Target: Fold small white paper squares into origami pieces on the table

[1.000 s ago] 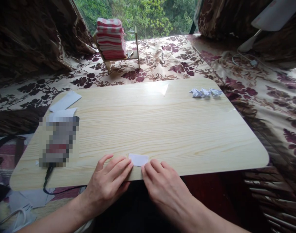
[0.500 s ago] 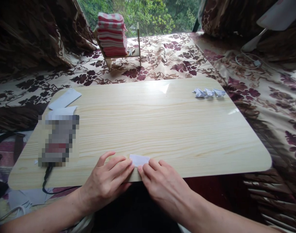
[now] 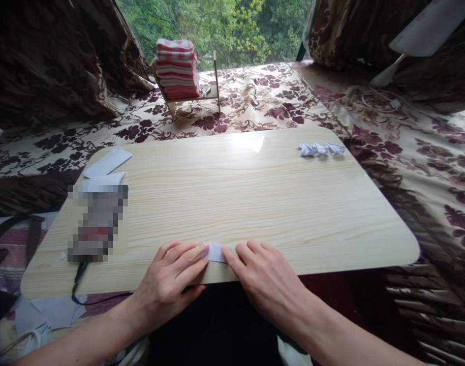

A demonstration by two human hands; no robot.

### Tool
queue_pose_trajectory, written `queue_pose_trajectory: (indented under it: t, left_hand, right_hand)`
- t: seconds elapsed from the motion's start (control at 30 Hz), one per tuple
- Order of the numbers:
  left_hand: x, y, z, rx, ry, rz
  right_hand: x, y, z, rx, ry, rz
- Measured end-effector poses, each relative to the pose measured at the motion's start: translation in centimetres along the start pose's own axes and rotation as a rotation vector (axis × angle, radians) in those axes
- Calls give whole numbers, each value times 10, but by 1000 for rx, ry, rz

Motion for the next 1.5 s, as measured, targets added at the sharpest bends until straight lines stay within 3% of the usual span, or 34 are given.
queue_pose_trajectory:
  t: [0.2,0.73,1.17,1.4,1.5]
  left_hand:
    - [4,1,8,78,3,-31]
    - [4,4,1,-38,-36,-5]
    - [6,1,1,-56,-44,-19]
    - [5,1,5,-41,-39,-39]
    - [3,1,-6,-3,-52,-60]
  right_hand:
    - [13,10,7,10,-103,-9]
    - [25,16,-5,-179,-167,-73]
    - [29,17,-5,-215,-228,-70]
    - [27,2,1,-202,-234,-96]
    - [27,2,2,-207,-235,-84]
Point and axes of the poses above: each hand's wrist, its own y-axis towards the middle knuckle, its own z-axis out of the palm, x = y × z, the point moved 10 cm from there along y, towards the middle knuckle, and after that the axes turned 12 degrees about -y, right-handed, at the moved point
